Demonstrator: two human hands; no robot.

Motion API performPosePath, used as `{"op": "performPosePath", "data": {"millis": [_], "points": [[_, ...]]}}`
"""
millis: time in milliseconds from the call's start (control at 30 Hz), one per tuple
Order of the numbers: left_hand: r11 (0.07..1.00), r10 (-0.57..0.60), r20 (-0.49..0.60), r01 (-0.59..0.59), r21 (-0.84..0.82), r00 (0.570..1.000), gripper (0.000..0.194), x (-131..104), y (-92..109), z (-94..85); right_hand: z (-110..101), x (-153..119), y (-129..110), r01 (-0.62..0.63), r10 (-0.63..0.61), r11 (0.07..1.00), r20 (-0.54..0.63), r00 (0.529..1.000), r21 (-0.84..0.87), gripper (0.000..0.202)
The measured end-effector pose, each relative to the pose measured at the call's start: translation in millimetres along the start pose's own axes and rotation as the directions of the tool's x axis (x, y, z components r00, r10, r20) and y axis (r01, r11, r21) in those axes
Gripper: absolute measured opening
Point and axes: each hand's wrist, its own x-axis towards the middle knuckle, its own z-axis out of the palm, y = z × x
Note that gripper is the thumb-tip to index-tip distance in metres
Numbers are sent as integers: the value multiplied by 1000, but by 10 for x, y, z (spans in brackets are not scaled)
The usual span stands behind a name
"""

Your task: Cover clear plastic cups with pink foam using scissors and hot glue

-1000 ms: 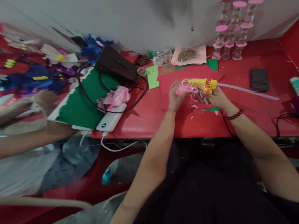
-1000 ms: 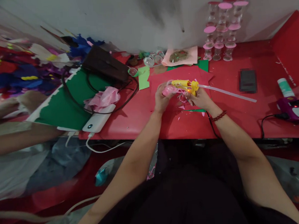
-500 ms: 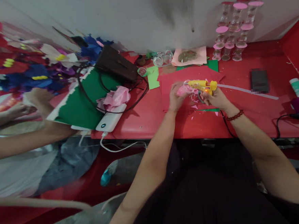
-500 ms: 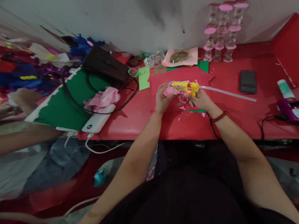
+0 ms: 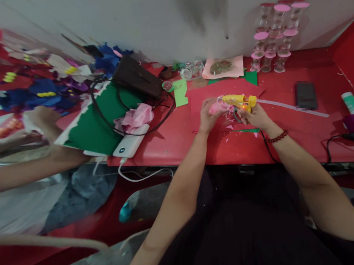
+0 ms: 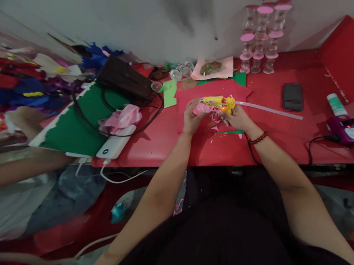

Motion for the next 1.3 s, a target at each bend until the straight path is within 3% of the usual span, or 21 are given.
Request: {"op": "performPosePath", "data": {"millis": [267,600,1300], "points": [[999,36,4,-36,-11,999,53,-2,-54,-5,-5,4,-17,-3,4,999,-31,1000,36,64],[1000,12,17,-12,5,1000,54,-6,51,-23,-6,2,-15,-11,14,999,-59,998,46,67],[1000,-9,44,10,-10,999,51,0,80,-44,-54,17,14,-35,38,999,-85,996,30,44]]}}
